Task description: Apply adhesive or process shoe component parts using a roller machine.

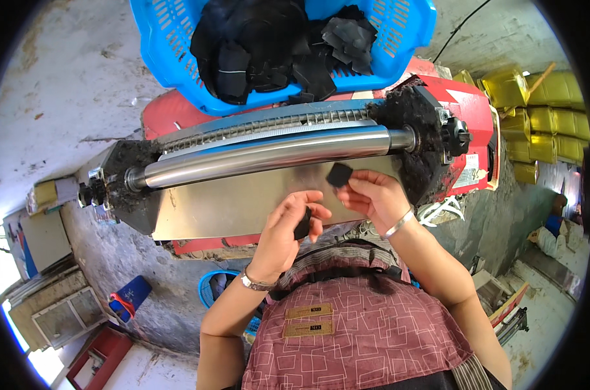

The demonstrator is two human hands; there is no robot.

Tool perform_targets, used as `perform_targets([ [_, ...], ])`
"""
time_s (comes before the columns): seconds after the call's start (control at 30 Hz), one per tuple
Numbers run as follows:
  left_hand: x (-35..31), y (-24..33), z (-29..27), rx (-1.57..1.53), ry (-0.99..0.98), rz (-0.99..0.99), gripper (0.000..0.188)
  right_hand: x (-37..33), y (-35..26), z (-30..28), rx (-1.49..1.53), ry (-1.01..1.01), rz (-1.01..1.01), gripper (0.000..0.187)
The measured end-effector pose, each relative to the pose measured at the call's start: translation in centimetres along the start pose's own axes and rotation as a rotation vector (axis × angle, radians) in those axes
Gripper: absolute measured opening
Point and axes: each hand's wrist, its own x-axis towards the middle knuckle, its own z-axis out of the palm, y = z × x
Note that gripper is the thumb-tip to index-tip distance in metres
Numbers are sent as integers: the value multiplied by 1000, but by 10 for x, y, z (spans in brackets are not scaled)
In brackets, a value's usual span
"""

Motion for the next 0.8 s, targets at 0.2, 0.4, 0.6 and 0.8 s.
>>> perform_targets([
  [0.2,-1,-1,0,-229,-34,-50,59,-15,14,15,-294,-87,-341,26],
  [0.4,-6,-5,1,166,-31,19,37,-28,9,18,-773,-184,-470,15],
  [0.6,-9,-1,1,210,178,92,17,-25,6,7,-387,-130,-174,14],
  [0.8,-9,-1,1,228,174,118,18,-25,5,6,-165,-43,-127,11],
])
